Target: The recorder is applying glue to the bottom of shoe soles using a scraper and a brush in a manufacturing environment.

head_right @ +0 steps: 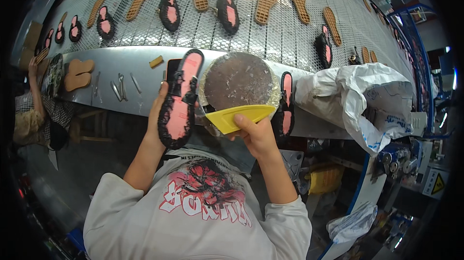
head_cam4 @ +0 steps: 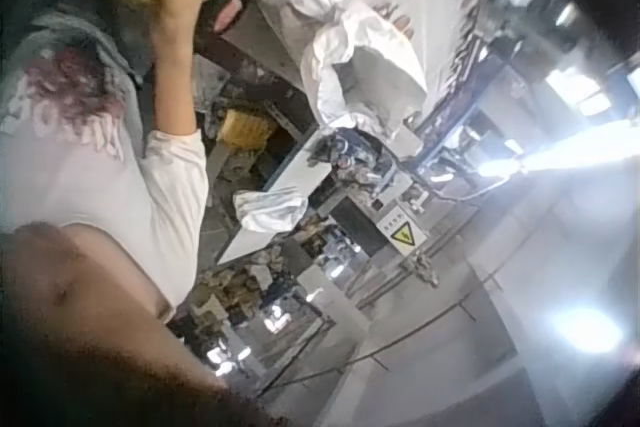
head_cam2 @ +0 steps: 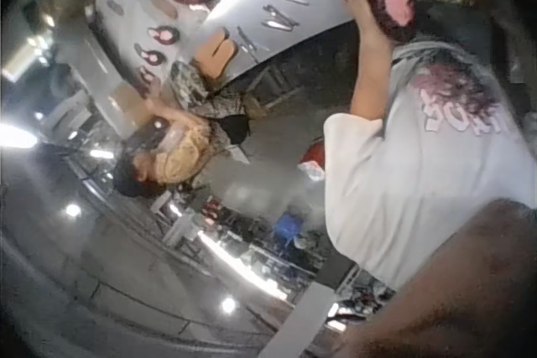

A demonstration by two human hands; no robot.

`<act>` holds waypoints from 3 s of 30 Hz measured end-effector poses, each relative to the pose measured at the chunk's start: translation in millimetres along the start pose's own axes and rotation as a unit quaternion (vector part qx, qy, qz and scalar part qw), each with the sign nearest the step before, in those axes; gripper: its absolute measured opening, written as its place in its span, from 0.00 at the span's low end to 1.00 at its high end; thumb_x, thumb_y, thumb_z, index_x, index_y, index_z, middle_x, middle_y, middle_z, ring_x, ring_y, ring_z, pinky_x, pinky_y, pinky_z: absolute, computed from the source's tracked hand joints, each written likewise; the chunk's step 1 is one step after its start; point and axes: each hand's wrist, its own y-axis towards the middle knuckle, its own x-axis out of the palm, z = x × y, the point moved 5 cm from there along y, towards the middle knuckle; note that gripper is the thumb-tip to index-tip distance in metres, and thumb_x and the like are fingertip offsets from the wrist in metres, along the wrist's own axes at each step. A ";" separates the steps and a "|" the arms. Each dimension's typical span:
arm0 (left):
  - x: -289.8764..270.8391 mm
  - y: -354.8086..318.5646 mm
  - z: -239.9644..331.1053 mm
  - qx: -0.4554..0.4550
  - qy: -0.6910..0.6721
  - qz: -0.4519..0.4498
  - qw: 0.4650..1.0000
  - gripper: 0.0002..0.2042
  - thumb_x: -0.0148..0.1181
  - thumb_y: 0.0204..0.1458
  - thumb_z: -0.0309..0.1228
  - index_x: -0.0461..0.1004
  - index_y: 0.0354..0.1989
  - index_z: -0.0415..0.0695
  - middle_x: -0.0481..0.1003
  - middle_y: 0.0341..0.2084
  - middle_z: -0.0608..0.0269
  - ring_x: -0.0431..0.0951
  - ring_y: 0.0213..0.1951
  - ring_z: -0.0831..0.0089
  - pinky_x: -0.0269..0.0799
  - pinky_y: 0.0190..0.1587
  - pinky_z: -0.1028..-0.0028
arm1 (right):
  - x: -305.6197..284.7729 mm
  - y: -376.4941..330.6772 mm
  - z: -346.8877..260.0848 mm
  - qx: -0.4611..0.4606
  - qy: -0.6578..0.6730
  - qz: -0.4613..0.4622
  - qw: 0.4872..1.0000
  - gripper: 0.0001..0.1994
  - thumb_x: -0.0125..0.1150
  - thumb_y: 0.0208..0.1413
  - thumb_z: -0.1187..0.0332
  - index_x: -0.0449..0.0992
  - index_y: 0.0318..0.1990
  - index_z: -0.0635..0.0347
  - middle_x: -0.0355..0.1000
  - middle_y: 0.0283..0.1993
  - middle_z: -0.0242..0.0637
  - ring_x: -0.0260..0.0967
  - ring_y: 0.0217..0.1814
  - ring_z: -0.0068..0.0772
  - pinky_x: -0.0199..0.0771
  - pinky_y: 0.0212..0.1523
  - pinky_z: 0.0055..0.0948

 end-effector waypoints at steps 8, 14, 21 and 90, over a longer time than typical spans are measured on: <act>15.1 -9.6 -4.3 -0.046 -0.008 0.030 0.998 0.24 0.52 0.62 0.51 0.74 0.46 0.39 0.79 0.33 0.58 0.81 0.31 0.71 0.78 0.35 0.74 | 53.0 -8.5 -33.1 -0.337 -0.368 -0.116 0.859 0.09 0.63 0.52 0.76 0.79 0.41 0.69 0.78 0.40 0.42 0.76 0.41 0.37 0.76 0.45 0.32; 18.3 -3.4 -8.0 -0.069 -0.045 0.048 0.995 0.22 0.51 0.63 0.48 0.74 0.45 0.38 0.79 0.30 0.58 0.80 0.28 0.71 0.78 0.32 0.73 | 69.9 -11.3 -46.3 -0.420 -0.434 -0.161 0.780 0.12 0.61 0.53 0.68 0.80 0.37 0.69 0.79 0.40 0.45 0.77 0.44 0.46 0.77 0.48 0.37; 10.1 3.8 1.4 -0.034 0.007 0.044 0.998 0.19 0.53 0.62 0.45 0.74 0.45 0.39 0.79 0.31 0.58 0.81 0.29 0.70 0.78 0.33 0.72 | 83.7 -11.0 -37.6 -0.417 -0.389 -0.231 0.788 0.15 0.56 0.56 0.64 0.80 0.38 0.69 0.78 0.39 0.46 0.77 0.44 0.47 0.76 0.48 0.37; -134.6 -37.3 99.2 0.062 -0.108 -0.026 0.992 0.32 0.42 0.61 0.60 0.70 0.54 0.39 0.78 0.34 0.48 0.82 0.27 0.64 0.82 0.26 0.70 | 160.8 28.1 -41.4 -0.331 -0.530 -0.224 0.748 0.12 0.59 0.54 0.75 0.76 0.47 0.63 0.75 0.42 0.43 0.73 0.45 0.45 0.74 0.44 0.34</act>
